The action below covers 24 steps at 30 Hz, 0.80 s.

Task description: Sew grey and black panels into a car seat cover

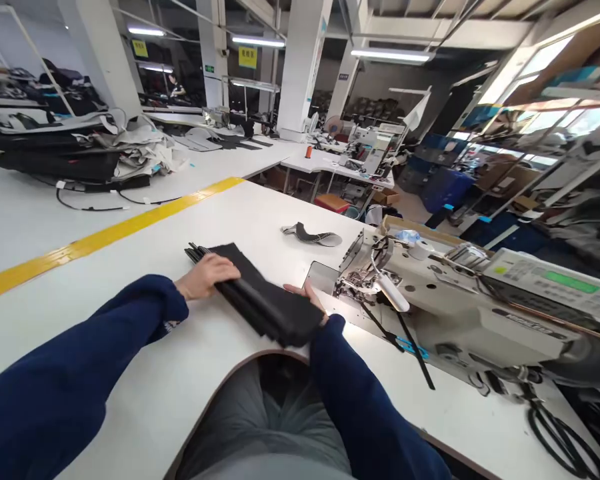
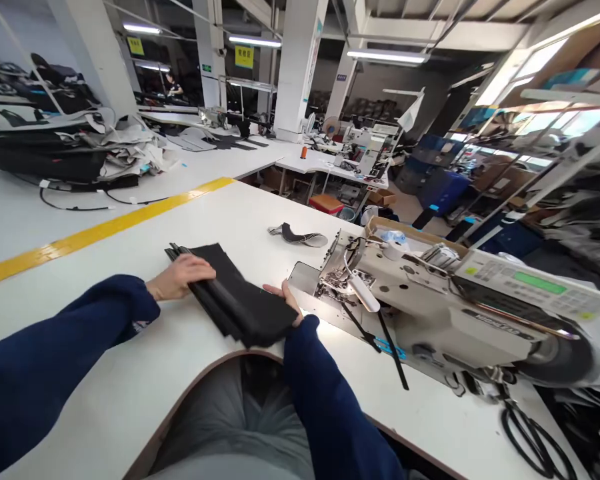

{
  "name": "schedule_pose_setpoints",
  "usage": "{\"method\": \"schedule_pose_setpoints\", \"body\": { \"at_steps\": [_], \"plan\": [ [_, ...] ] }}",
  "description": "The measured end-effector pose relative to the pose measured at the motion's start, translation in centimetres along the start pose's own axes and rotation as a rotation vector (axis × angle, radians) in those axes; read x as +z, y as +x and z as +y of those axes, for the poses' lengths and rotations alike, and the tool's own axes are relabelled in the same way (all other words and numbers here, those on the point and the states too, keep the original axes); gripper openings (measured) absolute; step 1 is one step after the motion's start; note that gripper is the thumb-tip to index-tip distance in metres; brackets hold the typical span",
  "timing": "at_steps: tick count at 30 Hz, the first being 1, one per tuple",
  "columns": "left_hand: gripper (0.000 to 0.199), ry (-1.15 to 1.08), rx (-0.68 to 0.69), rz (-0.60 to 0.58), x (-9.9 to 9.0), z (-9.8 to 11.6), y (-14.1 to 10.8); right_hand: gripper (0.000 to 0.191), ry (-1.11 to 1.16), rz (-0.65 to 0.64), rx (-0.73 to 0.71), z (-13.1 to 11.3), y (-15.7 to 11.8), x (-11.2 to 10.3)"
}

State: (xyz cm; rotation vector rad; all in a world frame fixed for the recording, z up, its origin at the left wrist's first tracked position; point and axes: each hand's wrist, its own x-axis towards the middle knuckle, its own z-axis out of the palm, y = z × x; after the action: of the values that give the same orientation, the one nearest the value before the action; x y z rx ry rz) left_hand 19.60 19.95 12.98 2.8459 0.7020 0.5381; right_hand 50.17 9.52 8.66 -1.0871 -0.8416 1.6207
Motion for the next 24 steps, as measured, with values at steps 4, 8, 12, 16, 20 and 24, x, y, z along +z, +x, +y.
{"method": "schedule_pose_setpoints", "body": {
  "at_steps": [4,8,12,16,20,24],
  "plan": [
    [0.081,0.027,-0.239,-0.212,4.3,-0.3,-7.0,0.063,0.033,-0.004,0.059,3.7,-3.5,-0.2],
    [0.079,-0.467,-0.761,0.214,4.6,2.3,-10.2,0.072,-0.065,-0.036,0.054,6.6,-6.2,2.5],
    [0.085,-0.99,-1.188,0.451,4.8,5.4,-11.0,0.058,-0.181,-0.068,0.058,9.6,-9.1,4.8],
    [0.094,-1.047,-1.231,0.426,5.0,7.3,-10.4,0.063,0.153,-0.114,0.16,11.9,-10.6,6.9],
    [0.096,-1.128,-1.274,0.345,4.5,8.1,-8.9,0.06,0.251,0.005,0.251,12.9,-10.5,8.1],
    [0.077,-1.265,-1.213,0.159,4.3,9.3,-7.2,0.057,0.202,0.015,0.222,13.3,-10.8,7.7]
  ]
}}
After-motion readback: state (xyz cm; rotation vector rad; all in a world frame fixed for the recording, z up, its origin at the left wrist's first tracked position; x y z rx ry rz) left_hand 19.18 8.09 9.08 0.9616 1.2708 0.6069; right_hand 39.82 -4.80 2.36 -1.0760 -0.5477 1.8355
